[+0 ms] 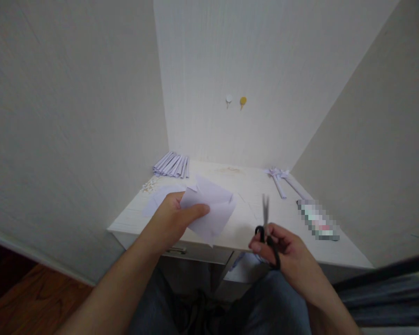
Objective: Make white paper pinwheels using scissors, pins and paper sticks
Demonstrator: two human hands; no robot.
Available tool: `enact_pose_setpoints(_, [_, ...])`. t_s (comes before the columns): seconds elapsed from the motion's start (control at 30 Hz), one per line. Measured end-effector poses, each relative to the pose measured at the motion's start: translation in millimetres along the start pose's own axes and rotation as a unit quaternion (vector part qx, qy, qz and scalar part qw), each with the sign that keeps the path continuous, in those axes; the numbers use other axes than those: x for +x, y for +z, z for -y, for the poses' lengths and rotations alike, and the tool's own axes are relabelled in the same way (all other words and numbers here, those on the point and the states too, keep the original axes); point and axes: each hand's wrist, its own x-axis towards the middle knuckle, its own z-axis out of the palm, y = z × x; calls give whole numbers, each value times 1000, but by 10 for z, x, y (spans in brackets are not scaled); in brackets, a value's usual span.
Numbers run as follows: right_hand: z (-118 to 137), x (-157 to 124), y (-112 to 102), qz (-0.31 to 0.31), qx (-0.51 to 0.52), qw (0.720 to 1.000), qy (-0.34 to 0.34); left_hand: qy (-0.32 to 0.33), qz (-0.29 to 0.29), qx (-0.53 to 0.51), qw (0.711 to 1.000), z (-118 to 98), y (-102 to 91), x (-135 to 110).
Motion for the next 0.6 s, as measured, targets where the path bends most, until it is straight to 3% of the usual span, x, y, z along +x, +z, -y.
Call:
enact_pose_setpoints(0.07, [106,48,-5,-50,52,996,-54,-27,53,58,997,-27,8,-18])
enact_pose_setpoints(0.13, [209,77,37,-55,75,992,-89,-45,97,93,990,-47,46,-31])
enact_pose_setpoints(0.23, [292,88,137,-68,73,989,-107,-56,145,100,983,-67,112,-49])
enact_pose_setpoints(0.33, [295,82,204,-89,64,988,-107,-50,157,101,981,-70,129,-61])
enact_pose_setpoints(0.43, [272,83,223,-105,69,987,-96,-42,143,93,984,-40,111,-48])
enact_pose_setpoints(0.5, [251,94,239,-130,78,984,-96,-27,104,58,993,3,118,-33])
enact_pose_setpoints(0.6, [201,124,309,-199,110,969,-99,14,13,-109,994,98,194,-32])
